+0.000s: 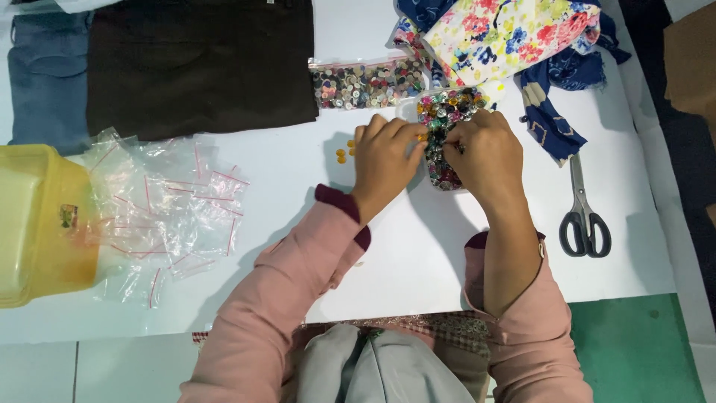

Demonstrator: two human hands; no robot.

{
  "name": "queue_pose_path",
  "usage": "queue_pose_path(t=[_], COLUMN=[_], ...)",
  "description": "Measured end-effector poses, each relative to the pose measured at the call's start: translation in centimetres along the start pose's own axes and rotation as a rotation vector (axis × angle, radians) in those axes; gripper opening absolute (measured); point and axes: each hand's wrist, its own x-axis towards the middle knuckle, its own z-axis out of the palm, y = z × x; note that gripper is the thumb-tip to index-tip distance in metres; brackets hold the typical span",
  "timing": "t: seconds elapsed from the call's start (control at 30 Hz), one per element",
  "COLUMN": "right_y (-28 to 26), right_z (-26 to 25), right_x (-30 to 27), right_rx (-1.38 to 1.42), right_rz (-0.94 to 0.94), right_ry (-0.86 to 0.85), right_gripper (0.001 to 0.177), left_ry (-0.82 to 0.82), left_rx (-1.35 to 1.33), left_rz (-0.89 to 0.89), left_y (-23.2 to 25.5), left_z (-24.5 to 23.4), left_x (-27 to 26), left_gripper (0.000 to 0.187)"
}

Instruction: Picking small decorative beads from a container and placing them into small plastic zip-lock bags.

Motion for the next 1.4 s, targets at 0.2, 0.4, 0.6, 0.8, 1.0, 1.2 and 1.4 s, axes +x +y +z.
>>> queue_pose_path(t=[0.2, 0.4, 0.6, 0.8, 1.0, 1.2, 1.4], right_y=[-1.8, -7.7, -10.9, -10.0, -10.7, -10.6, -7.9], right_z=[-0.1, 5.7, 8.6, 10.4, 9.2, 8.1, 4.2], right_x=[0.4, -1.0, -1.1, -0.5, -0.3, -0.6, -0.8], right_rx=[0.138, 0.373, 0.571, 0.649, 0.585, 0.495, 0.316], right_rz=[-0.161, -0.268, -0.191, -0.084, -0.154, -0.188, -0.246], right_ry=[0.291, 0.351, 0.216, 0.111, 0.154, 0.167, 0.323], right_gripper=[0.015, 0.025, 0.027, 0.023, 0.022, 0.022, 0.025], left_ry=[-0.009, -0.103, -0.178, -0.191, -0.182, -0.15, -0.148], left_rx=[-0.012, 0.037, 0.024, -0.02, -0.072, -0.05, -0.033], left_rz=[-0.076, -0.254, -0.406, -0.478, -0.503, -0.419, -0.221], left_y=[-2.4, -4.9, -5.8, -5.9, -5.7, -5.3, -2.9], left_z=[-5.4, -8.9, -9.2, -8.6, -8.8, -8.4, -8.0], left_x=[-3.0, -7.0, -7.0, -6.8, -6.1, -6.4, -5.8], left_gripper=[0.027, 0.022, 0.021, 0.02, 0.023, 0.031, 0.036])
